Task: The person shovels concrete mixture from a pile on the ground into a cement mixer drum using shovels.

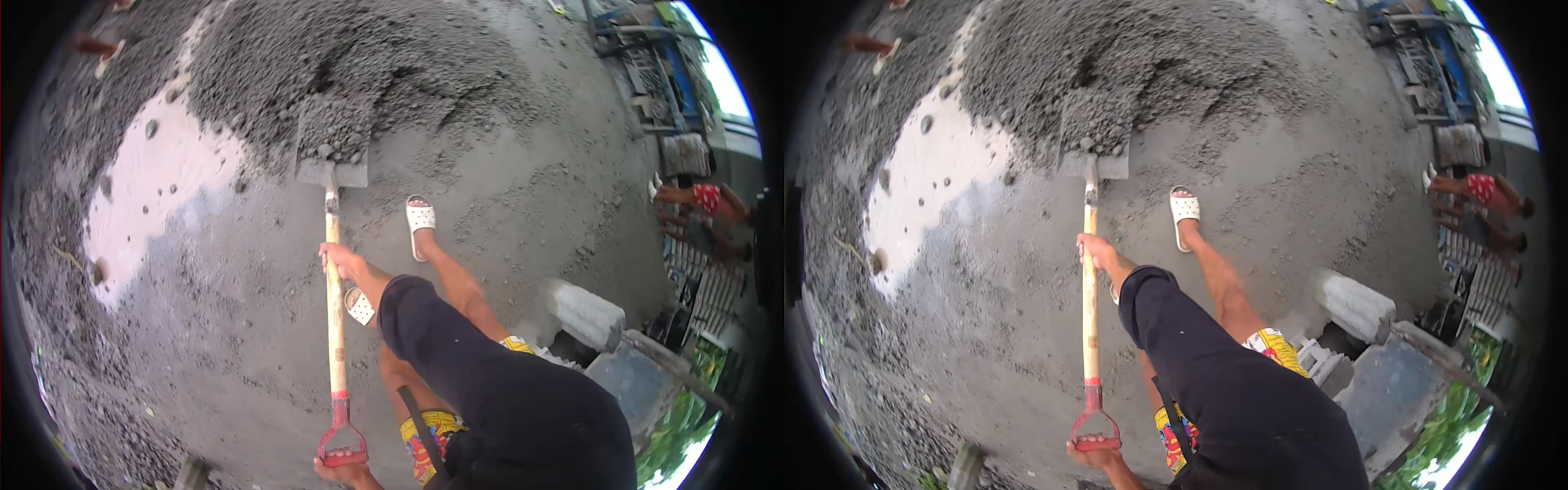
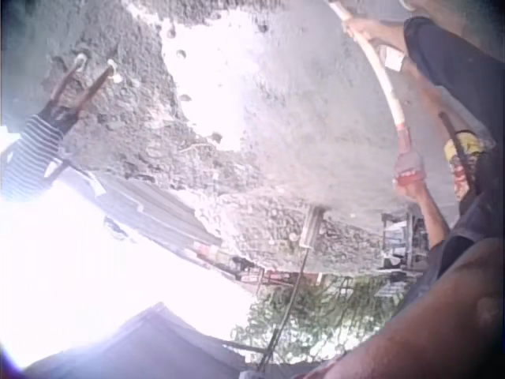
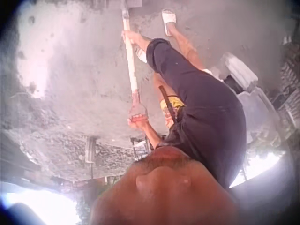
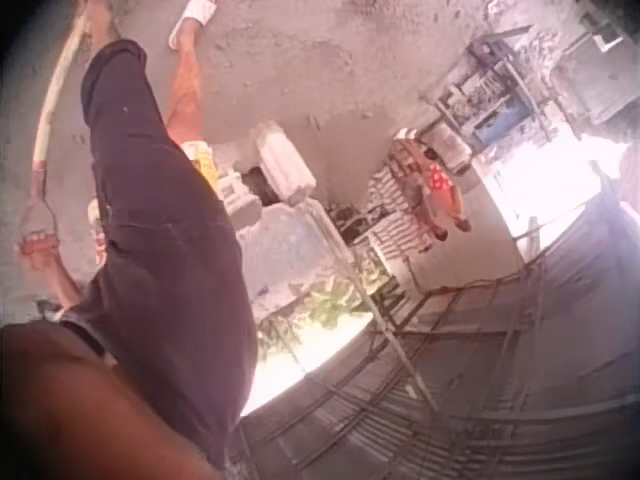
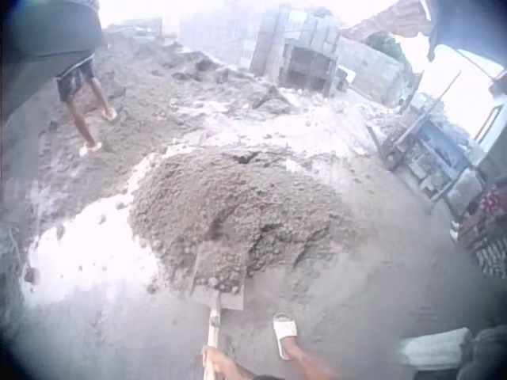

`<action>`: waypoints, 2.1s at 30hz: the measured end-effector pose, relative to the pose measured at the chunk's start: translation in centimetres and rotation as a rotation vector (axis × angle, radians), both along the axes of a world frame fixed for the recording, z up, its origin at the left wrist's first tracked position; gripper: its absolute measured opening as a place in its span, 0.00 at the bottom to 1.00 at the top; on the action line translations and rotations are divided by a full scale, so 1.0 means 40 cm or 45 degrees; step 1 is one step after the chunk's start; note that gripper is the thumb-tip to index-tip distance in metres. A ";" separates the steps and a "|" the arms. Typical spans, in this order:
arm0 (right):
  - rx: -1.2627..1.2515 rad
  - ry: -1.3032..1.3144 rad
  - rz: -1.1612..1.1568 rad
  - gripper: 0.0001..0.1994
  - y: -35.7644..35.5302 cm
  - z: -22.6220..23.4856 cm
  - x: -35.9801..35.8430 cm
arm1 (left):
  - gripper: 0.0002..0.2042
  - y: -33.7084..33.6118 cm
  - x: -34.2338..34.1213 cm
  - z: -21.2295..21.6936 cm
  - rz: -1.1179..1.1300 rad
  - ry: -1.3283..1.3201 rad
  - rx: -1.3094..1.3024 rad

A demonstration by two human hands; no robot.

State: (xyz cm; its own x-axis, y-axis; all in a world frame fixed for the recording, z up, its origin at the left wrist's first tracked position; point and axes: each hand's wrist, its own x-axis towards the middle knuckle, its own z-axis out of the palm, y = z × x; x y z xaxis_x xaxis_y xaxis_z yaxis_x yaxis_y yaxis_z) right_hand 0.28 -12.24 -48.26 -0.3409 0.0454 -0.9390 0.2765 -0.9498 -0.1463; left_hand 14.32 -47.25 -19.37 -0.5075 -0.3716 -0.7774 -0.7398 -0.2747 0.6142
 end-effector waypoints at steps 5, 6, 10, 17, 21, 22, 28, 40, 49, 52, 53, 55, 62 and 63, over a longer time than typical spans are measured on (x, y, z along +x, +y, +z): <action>0.082 0.020 -0.395 0.07 -0.149 0.276 0.198 | 0.22 -0.076 -0.115 0.205 -0.495 -0.003 -0.032; 0.072 0.029 -0.475 0.07 -0.167 0.345 0.232 | 0.22 -0.072 -0.133 0.240 -0.588 0.024 -0.049; 0.186 -0.130 -0.775 0.07 -0.210 0.594 0.427 | 0.24 -0.056 -0.174 0.360 -0.971 0.144 -0.001; 0.453 -0.141 -1.280 0.08 -0.234 1.216 0.821 | 0.26 -0.034 -0.134 0.558 -1.582 0.667 0.167; 0.884 0.203 -1.679 0.08 -0.288 1.562 1.090 | 0.28 -0.030 -0.059 0.641 -1.777 1.029 0.339; 1.013 0.209 -1.723 0.08 -0.310 1.642 1.149 | 0.28 -0.032 -0.038 0.657 -1.816 1.107 0.398; 1.566 1.151 -1.900 0.05 -0.475 1.796 1.517 | 0.31 0.008 0.074 0.714 -2.179 1.672 0.994; 1.798 0.487 -2.352 0.06 -0.795 1.580 1.684 | 0.27 0.141 0.182 0.703 -2.313 1.213 1.499; 1.866 1.101 -1.662 0.11 -0.697 1.927 1.555 | 0.29 0.229 -0.130 0.693 -2.121 0.255 1.260; 1.774 1.199 -1.444 0.11 -0.498 1.888 1.330 | 0.27 0.199 -0.284 0.612 -1.851 0.156 1.012; 1.686 1.252 -1.360 0.10 -0.419 1.849 1.243 | 0.23 0.188 -0.332 0.605 -1.866 0.161 0.970; 1.450 1.159 -1.442 0.12 -0.267 1.709 1.067 | 0.22 0.129 -0.438 0.534 -1.621 0.120 0.857; 0.387 0.487 -1.392 0.08 -0.012 1.072 0.524 | 0.19 -0.128 -0.584 0.516 -0.950 -0.058 0.236; 0.292 0.442 -1.345 0.09 -0.024 1.000 0.446 | 0.19 -0.152 -0.582 0.538 -0.877 -0.057 0.142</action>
State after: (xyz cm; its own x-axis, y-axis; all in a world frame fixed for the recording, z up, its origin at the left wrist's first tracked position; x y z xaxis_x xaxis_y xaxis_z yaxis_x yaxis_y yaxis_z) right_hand 18.10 -13.18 -8.26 -0.2701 0.6232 -0.7339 -0.7368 -0.6245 -0.2592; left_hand -8.97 -53.31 2.14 -0.5657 0.1067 -0.8177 -0.7919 0.2063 0.5748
